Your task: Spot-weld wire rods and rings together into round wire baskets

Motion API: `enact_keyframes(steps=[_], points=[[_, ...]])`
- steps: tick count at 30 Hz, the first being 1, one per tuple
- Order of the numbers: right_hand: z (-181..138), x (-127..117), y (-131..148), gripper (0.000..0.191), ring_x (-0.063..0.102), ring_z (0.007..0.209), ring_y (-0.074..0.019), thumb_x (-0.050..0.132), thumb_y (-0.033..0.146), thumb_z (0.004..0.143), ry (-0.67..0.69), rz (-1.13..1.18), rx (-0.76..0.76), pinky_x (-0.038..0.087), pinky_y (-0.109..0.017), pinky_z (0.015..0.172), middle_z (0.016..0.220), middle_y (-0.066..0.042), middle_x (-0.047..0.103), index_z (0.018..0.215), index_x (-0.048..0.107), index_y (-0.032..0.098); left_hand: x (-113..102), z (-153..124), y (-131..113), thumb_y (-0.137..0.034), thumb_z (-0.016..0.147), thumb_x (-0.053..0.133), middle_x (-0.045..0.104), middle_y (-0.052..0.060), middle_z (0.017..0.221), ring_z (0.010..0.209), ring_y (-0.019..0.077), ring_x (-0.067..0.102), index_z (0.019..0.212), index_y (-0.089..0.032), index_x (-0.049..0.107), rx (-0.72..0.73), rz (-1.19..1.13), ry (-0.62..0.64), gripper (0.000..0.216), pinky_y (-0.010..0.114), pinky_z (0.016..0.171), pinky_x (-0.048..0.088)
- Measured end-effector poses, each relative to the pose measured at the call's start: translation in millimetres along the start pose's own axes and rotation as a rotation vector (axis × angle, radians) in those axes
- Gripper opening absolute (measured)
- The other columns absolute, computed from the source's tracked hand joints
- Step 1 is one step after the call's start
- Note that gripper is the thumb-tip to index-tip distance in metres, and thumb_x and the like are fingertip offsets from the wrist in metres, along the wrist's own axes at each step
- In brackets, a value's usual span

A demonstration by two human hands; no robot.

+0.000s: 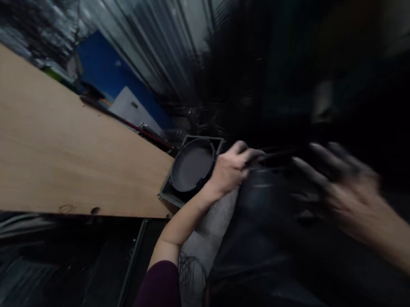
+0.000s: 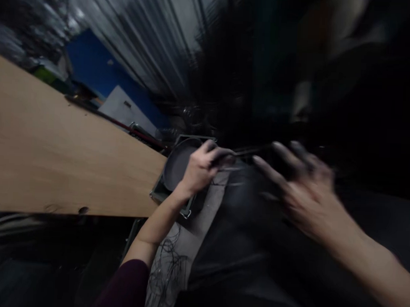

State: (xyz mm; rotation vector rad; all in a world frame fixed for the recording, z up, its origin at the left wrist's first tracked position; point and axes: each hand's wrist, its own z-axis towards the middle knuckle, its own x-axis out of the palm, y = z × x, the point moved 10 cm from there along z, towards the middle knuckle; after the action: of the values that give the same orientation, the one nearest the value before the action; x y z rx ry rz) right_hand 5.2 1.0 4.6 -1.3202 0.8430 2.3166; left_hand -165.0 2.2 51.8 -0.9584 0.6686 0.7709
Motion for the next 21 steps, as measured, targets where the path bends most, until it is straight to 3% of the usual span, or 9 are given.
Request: enact_keyframes(steps=[2, 4, 7, 9, 12, 14, 16, 19, 21], points=[[-7.9, -4.2, -14.6, 0.071, 0.039, 0.126, -0.0403, 0.048, 0.03, 0.089, -0.026, -0.009, 0.016, 0.041, -0.059, 0.096, 0.138, -0.019, 0.038, 0.151, 0.013, 0.033, 40.0, 16.3, -39.1, -0.039, 0.095, 0.046, 0.059, 0.006, 0.096, 0.081, 0.013, 0.06, 0.106, -0.02, 0.067, 0.083, -0.099, 0.139, 0.031, 0.024, 0.076, 0.05], [-25.5, -3.8, -50.5, 0.068, 0.051, 0.112, -0.0354, 0.05, 0.03, 0.086, -0.038, 0.049, 0.133, 0.048, -0.051, 0.09, 0.123, -0.019, 0.048, 0.147, 0.022, 0.023, 68.8, 22.6, -52.4, -0.042, 0.092, 0.05, 0.057, 0.009, 0.113, 0.102, 0.0181, 0.059, 0.122, -0.021, 0.059, 0.11, -0.218, 0.229, 0.038, 0.031, 0.092, 0.048], [-74.2, 2.4, -107.2, 0.059, 0.053, 0.11, -0.0319, 0.053, 0.035, 0.082, -0.103, 0.158, 0.374, 0.048, -0.046, 0.095, 0.117, -0.019, 0.049, 0.135, 0.035, 0.013, 113.4, 12.1, -45.1, -0.051, 0.074, 0.071, 0.038, 0.015, 0.143, 0.133, 0.0311, 0.038, 0.145, -0.024, 0.031, 0.101, -0.301, 0.396, 0.086, 0.049, 0.111, 0.032], [-106.9, 13.1, -123.9, 0.059, 0.052, 0.114, -0.0327, 0.055, 0.038, 0.08, -0.124, 0.219, 0.477, 0.046, -0.047, 0.098, 0.119, -0.021, 0.05, 0.129, 0.039, 0.01, 146.6, -3.6, -32.1, -0.048, 0.065, 0.078, 0.031, 0.017, 0.147, 0.137, 0.0359, 0.031, 0.149, -0.024, 0.021, 0.047, -0.256, 0.498, 0.103, 0.057, 0.112, 0.027], [-134.3, 32.5, -127.4, 0.066, 0.049, 0.12, -0.0339, 0.061, 0.045, 0.075, -0.032, 0.332, 0.532, 0.042, -0.048, 0.101, 0.123, -0.023, 0.05, 0.126, 0.045, 0.006, 184.0, -22.0, -15.0, -0.036, 0.075, 0.069, 0.039, 0.016, 0.138, 0.131, 0.0317, 0.04, 0.147, -0.021, 0.024, -0.086, -0.227, 0.525, 0.086, 0.053, 0.109, 0.034], [-142.7, 33.1, -135.4, 0.072, 0.047, 0.124, -0.0323, 0.066, 0.048, 0.072, 0.061, 0.412, 0.522, 0.041, -0.045, 0.103, 0.128, -0.022, 0.05, 0.129, 0.047, 0.008, 199.8, -27.9, -13.1, -0.031, 0.078, 0.064, 0.043, 0.014, 0.13, 0.124, 0.0281, 0.048, 0.142, -0.021, 0.032, -0.127, -0.234, 0.537, 0.072, 0.049, 0.106, 0.04], [-153.6, 7.8, -169.6, 0.066, 0.048, 0.125, -0.0277, 0.063, 0.047, 0.077, 0.037, 0.403, 0.568, 0.04, -0.041, 0.104, 0.131, -0.017, 0.051, 0.131, 0.049, 0.013, 206.9, -28.4, -16.0, -0.029, 0.077, 0.064, 0.046, 0.012, 0.125, 0.117, 0.0262, 0.052, 0.137, -0.021, 0.039, -0.119, -0.237, 0.553, 0.065, 0.046, 0.102, 0.044], [-193.9, -64.6, -272.4, 0.037, 0.057, 0.11, -0.0224, 0.047, 0.035, 0.091, -0.183, 0.052, 0.925, 0.041, -0.037, 0.099, 0.12, -0.016, 0.061, 0.118, 0.06, 0.013, 205.3, -25.8, -16.4, -0.028, 0.075, 0.065, 0.047, 0.011, 0.122, 0.115, 0.026, 0.054, 0.132, -0.02, 0.043, -0.117, -0.22, 0.553, 0.062, 0.046, 0.101, 0.046], [-214.9, -87.5, -332.4, 0.027, 0.062, 0.092, -0.0221, 0.05, 0.029, 0.089, -0.128, -0.119, 1.096, 0.044, -0.035, 0.088, 0.103, -0.02, 0.066, 0.099, 0.066, 0.01, 203.0, -26.8, -13.3, -0.028, 0.075, 0.064, 0.048, 0.011, 0.123, 0.116, 0.0269, 0.053, 0.131, -0.021, 0.044, -0.142, -0.195, 0.554, 0.06, 0.047, 0.102, 0.046]])
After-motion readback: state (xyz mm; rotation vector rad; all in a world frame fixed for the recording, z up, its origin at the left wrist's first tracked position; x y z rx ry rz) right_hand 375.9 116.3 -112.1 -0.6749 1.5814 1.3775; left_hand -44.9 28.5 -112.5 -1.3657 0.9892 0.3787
